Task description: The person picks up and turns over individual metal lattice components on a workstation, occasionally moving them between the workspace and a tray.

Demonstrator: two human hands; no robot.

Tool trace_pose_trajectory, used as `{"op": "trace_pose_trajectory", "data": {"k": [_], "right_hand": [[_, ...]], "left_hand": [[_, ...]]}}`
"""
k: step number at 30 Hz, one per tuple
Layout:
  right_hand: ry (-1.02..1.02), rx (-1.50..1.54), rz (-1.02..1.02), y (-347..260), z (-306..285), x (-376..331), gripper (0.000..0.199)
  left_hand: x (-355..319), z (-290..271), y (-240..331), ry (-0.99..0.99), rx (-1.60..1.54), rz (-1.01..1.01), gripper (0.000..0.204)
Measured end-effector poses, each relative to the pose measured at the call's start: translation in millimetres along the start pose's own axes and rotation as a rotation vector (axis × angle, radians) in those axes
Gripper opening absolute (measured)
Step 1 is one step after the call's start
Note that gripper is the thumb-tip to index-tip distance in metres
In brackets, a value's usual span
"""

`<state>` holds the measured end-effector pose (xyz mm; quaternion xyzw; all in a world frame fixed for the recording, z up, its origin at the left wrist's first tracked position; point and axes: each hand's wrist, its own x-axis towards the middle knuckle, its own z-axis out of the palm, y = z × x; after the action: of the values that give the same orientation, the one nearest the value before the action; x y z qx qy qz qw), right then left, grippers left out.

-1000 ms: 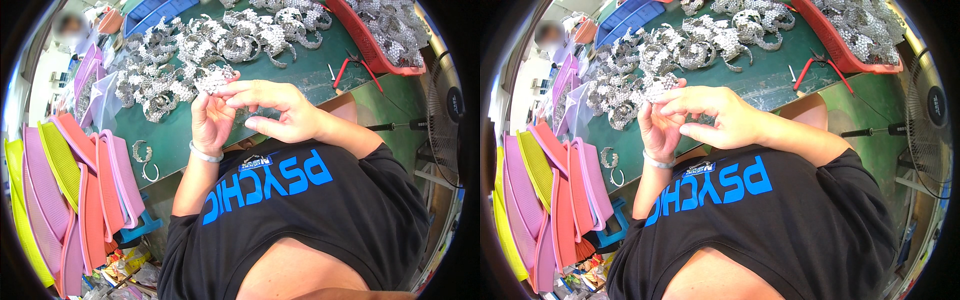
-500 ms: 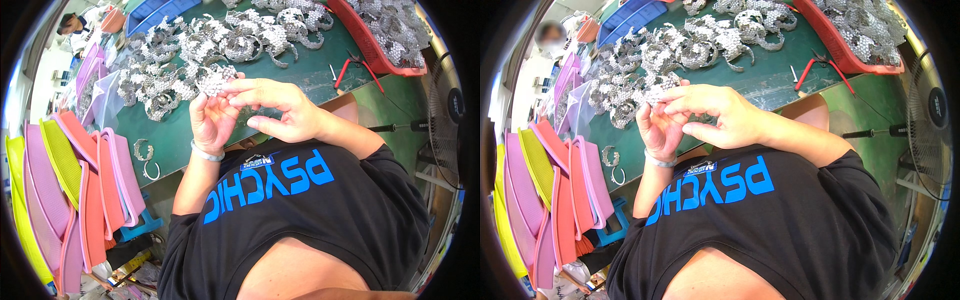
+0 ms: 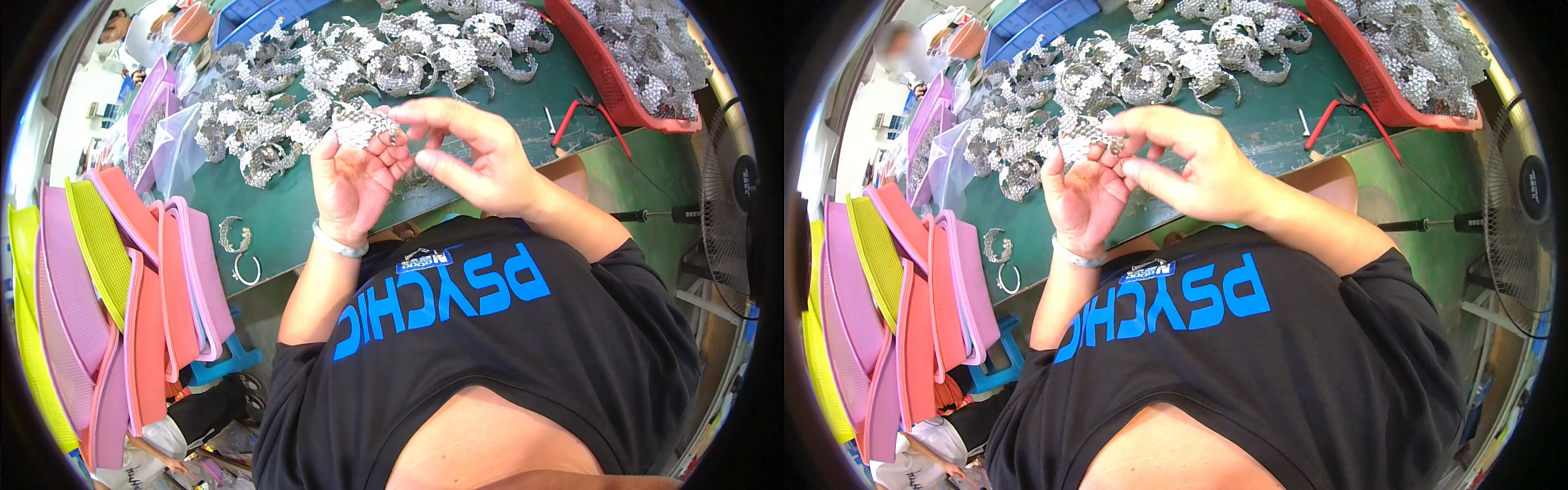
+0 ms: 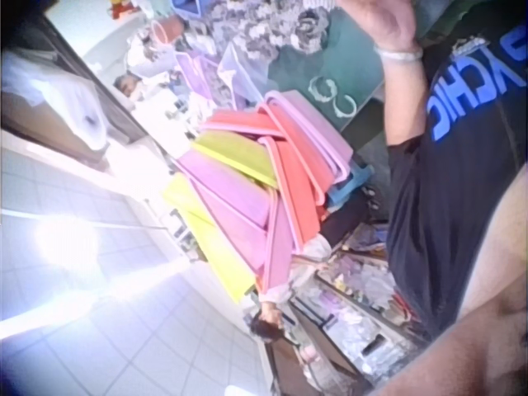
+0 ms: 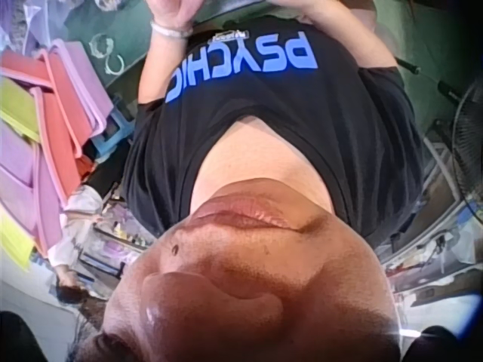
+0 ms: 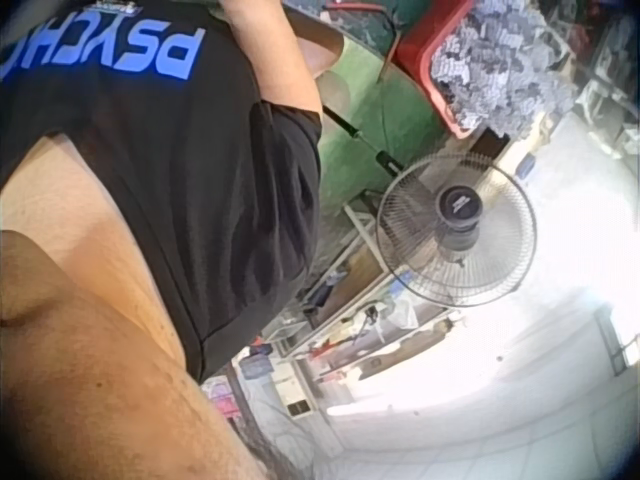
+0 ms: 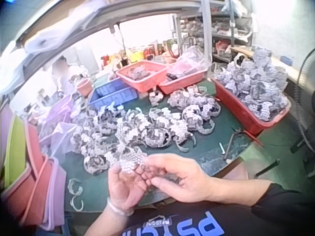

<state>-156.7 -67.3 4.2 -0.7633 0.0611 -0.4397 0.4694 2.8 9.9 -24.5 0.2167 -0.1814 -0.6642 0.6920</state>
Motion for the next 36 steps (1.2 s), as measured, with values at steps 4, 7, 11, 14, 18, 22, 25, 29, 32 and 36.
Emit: {"op": "trace_pose_trajectory", "data": {"k": [4, 7, 11, 14, 18, 22, 25, 29, 32, 36], "right_hand": [[-0.088, -0.164, 0.108, 10, -7, 9, 0.047], [-0.173, -0.027, 0.204, 19, -7, 10, 0.047], [-0.229, 0.213, 0.359, 26, -5, 10, 0.045], [-0.184, 0.273, 0.430, 28, -5, 8, 0.043], [-0.120, 0.299, 0.462, 29, -2, 7, 0.042], [-0.049, 0.380, 0.487, 30, 0, 6, 0.040], [-0.017, 0.410, 0.523, 30, -1, 6, 0.038], [0.015, 0.411, 0.587, 32, -1, 6, 0.036], [0.042, 0.532, 0.657, 34, -2, 5, 0.034], [0.078, 0.718, 0.710, 37, -3, 3, 0.031]], "left_hand": [[1, -1, 2, 0.180, 0.495, -0.007, 0.039], [-2, 9, 4, 0.239, 0.723, -0.034, 0.033], [1, -2, 3, 0.298, 0.744, -0.061, 0.037], [1, -6, 3, 0.265, 0.702, -0.040, 0.041], [-2, -6, 0, 0.311, 0.705, 0.042, 0.044], [-1, -3, 0, 0.348, 0.702, 0.059, 0.043], [-3, 1, 1, 0.362, 0.707, 0.080, 0.041], [-3, 0, 1, 0.338, 0.717, 0.124, 0.039], [-4, 1, 1, 0.299, 0.740, 0.159, 0.036], [-5, 2, 1, 0.251, 0.744, 0.191, 0.033]]}}
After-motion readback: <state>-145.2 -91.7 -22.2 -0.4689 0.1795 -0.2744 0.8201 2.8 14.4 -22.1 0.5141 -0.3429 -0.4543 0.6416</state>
